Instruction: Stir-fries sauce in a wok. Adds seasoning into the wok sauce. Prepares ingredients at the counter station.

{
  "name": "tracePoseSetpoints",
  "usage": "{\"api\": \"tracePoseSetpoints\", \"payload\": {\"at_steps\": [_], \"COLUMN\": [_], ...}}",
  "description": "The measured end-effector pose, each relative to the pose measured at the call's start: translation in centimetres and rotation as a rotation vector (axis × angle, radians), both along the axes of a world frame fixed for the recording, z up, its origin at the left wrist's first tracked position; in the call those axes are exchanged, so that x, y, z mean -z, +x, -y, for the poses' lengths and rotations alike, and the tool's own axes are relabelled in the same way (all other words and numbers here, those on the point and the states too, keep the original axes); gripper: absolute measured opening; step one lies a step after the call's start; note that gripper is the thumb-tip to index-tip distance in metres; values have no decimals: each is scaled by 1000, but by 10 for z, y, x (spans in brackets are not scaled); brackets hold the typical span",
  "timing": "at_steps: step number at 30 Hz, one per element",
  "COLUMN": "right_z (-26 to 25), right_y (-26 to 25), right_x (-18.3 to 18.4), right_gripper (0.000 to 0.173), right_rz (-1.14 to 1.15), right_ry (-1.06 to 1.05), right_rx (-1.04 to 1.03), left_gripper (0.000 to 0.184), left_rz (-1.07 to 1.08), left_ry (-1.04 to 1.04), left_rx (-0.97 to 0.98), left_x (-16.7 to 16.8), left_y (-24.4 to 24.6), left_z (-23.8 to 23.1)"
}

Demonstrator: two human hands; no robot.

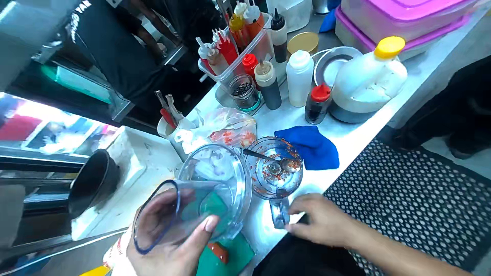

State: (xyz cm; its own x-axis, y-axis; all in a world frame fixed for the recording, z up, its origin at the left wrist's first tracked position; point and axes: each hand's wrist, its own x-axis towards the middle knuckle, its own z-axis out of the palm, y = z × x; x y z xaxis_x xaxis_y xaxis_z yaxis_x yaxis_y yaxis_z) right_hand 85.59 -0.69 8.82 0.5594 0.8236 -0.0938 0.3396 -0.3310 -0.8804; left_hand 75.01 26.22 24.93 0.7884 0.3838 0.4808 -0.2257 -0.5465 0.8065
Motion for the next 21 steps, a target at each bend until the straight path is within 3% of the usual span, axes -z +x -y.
{"api": "tracePoseSetpoints", "payload": {"at_steps": [2,4,8,12,17,21], "right_z": [6,-12,-104,-163,-128,-64], "right_y": [31,69,138,160,172,152], "right_x": [-20,-40,-66,-56,-67,-97], "right_gripper": [37,25,36,18,14,21], "right_rz": [272,547,601,623,650,888], "right_ry": [152,180,-141,-264,2,249], "right_rx": [204,197,-235,-488,-472,-337], "left_gripper": [59,54,43,38,37,40], "left_rz": [95,146,193,217,212,196], "left_ry": [-47,-113,-330,-366,-385,-453], "left_rx": [2,-12,-71,-106,-172,-209], "left_x": [5,11,22,29,46,53], "left_y": [6,9,11,0,-26,-23], "left_z": [-3,-9,-10,-8,-13,-8]}}
